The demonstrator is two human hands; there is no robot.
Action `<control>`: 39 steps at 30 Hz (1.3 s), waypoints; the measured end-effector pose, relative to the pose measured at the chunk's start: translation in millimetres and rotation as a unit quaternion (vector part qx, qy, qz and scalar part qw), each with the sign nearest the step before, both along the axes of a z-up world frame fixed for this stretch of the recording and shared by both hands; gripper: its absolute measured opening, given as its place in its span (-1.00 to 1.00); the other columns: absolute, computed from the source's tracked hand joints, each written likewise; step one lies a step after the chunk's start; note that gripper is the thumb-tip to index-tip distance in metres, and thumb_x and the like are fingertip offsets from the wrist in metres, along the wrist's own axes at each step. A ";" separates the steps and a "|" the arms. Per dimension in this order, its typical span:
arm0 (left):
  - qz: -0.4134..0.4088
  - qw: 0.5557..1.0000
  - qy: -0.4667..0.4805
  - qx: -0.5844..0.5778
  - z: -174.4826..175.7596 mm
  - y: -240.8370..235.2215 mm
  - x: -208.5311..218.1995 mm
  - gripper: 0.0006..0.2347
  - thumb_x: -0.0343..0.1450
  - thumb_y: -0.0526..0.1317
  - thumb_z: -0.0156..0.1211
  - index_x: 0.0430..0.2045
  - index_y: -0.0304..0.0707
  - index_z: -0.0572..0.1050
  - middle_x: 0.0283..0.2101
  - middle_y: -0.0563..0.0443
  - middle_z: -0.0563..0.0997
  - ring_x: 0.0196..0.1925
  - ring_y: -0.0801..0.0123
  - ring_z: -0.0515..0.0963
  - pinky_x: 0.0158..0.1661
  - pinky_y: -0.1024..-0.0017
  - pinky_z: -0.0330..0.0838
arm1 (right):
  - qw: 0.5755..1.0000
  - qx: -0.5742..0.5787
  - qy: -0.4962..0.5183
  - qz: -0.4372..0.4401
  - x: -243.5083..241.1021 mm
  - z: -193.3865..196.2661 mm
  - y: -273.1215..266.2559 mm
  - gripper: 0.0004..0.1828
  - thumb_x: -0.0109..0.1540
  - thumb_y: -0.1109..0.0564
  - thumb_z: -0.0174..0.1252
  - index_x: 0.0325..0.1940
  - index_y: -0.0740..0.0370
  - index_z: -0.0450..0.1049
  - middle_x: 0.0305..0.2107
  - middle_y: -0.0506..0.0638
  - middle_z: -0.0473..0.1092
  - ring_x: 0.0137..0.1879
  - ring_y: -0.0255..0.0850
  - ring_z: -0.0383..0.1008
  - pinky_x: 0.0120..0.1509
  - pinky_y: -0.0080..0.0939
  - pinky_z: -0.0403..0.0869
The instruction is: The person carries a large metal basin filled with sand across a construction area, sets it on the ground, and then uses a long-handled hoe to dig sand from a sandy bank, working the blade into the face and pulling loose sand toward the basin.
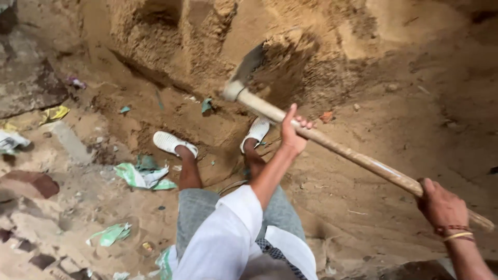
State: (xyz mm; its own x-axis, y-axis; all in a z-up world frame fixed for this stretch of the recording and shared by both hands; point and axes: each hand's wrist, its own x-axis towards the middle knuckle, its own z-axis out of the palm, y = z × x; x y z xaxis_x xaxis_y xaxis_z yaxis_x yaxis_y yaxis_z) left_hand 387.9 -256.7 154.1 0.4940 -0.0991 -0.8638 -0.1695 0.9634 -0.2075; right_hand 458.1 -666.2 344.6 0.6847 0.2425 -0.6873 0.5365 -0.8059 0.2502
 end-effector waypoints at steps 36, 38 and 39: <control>-0.261 0.647 0.560 0.447 -245.6 45.0 -359.3 -0.42 0.33 0.05 0.33 -0.05 -0.58 0.33 -0.34 -0.28 0.65 -0.46 0.12 0.67 -0.53 0.27 0.59 | 0.851 0.337 0.400 0.039 -311.3 -191.1 373.0 -0.11 0.09 0.13 0.28 0.46 0.25 0.09 0.01 0.40 0.46 -0.06 0.17 0.59 -0.08 0.06 0.62; -0.331 0.435 0.630 0.552 -256.6 8.6 -342.3 -0.24 0.21 0.16 0.43 -0.06 -0.68 0.27 -0.27 -0.46 0.66 -0.37 -0.08 0.71 -0.49 0.16 0.63 | 0.859 0.348 0.369 0.074 -306.8 -186.5 346.7 -0.09 0.11 0.12 0.29 0.48 0.28 0.07 -0.02 0.43 0.44 -0.08 0.21 0.55 -0.08 0.11 0.55; -0.314 0.655 0.545 0.419 -204.2 1.6 -331.7 -0.30 0.30 0.09 0.32 0.11 -0.56 0.24 -0.25 -0.41 0.68 -0.36 -0.03 0.72 -0.43 0.19 0.63 | 0.904 0.190 0.383 0.004 -302.3 -169.6 334.8 -0.21 0.18 0.06 0.24 0.43 0.28 0.13 -0.19 0.38 0.50 -0.20 0.15 0.58 -0.14 0.08 0.56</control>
State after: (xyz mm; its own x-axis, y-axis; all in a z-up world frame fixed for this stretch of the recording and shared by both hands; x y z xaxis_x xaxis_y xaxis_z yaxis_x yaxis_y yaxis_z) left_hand 56.2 -255.1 -50.1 -0.3724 0.7470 -0.5508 0.7067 0.6129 0.3535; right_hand 155.8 -331.4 175.0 0.0396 0.5640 -0.8248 0.4406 -0.7508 -0.4922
